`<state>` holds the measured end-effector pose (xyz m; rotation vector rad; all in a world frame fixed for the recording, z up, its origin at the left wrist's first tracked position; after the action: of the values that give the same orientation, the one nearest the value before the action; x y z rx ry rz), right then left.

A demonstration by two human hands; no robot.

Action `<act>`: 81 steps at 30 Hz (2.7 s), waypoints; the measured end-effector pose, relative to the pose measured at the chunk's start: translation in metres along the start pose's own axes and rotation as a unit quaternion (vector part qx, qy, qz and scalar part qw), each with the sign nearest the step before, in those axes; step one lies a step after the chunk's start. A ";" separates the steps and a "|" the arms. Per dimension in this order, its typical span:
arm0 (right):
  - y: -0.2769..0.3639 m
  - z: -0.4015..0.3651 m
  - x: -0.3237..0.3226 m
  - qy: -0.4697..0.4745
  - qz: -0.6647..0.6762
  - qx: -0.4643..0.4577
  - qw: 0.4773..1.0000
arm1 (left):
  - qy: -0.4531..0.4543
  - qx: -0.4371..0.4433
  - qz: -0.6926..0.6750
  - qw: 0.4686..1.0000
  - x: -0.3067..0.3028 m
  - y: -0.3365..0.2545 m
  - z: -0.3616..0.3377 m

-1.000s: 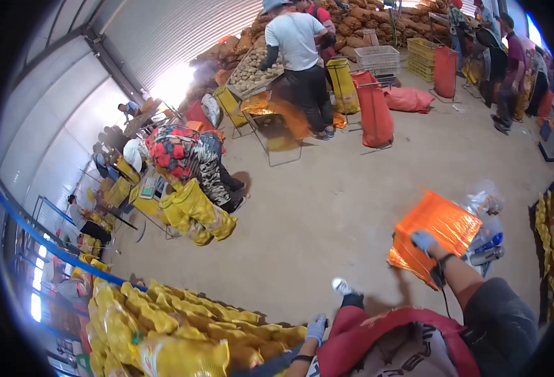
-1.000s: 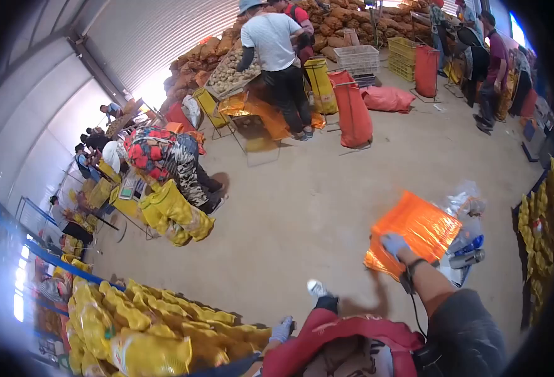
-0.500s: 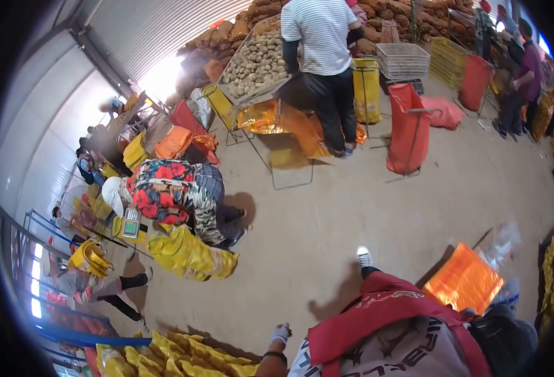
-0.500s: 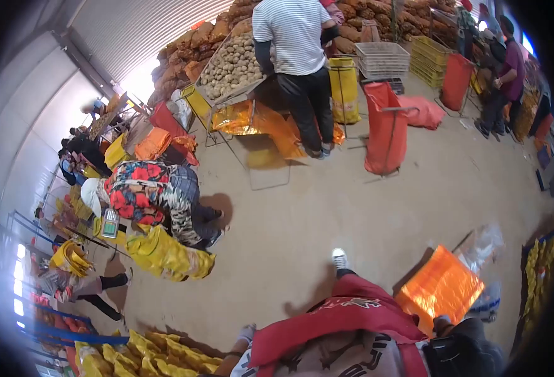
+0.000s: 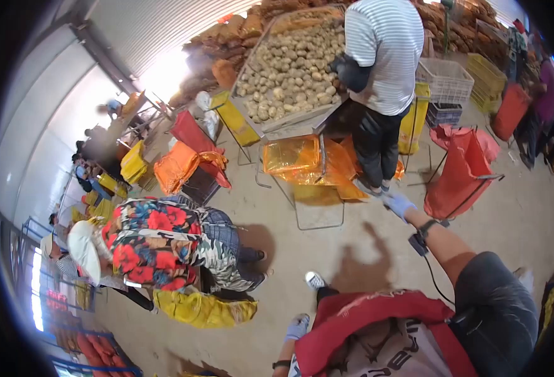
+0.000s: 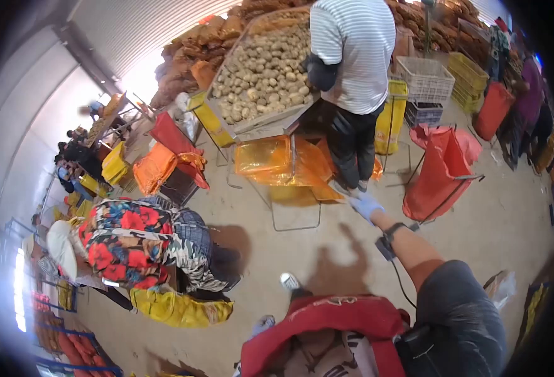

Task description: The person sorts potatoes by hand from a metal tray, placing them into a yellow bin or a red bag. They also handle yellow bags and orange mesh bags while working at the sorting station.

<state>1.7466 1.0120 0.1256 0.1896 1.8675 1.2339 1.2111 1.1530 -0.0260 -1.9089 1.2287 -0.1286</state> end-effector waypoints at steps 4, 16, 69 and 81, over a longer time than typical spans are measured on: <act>0.039 0.073 0.093 0.085 -0.038 0.060 0.994 | -0.020 0.073 0.148 0.986 -0.103 -0.073 0.110; 0.069 0.245 0.152 0.058 0.150 0.133 0.978 | -0.107 0.328 0.258 0.902 -0.181 -0.514 0.364; 0.228 0.609 0.186 -0.203 -0.114 0.306 0.923 | 0.168 0.675 0.459 0.552 -0.236 -0.735 0.674; 0.270 0.672 0.168 -0.003 -0.298 0.197 0.934 | 0.256 0.694 0.368 0.563 -0.244 -0.745 0.686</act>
<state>2.0448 1.6922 0.1569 -0.1565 1.9469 0.4413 1.9467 1.8743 0.1298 0.1286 1.4223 -0.9275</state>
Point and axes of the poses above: each hand's wrist, its own z-axis towards the middle knuckle, its own x-axis out of the palm, y = z × x, the point moved 4 cm from there along z, towards the middle knuckle, and after that the axes turned 3 degrees about -x, right-handed, at the moved point
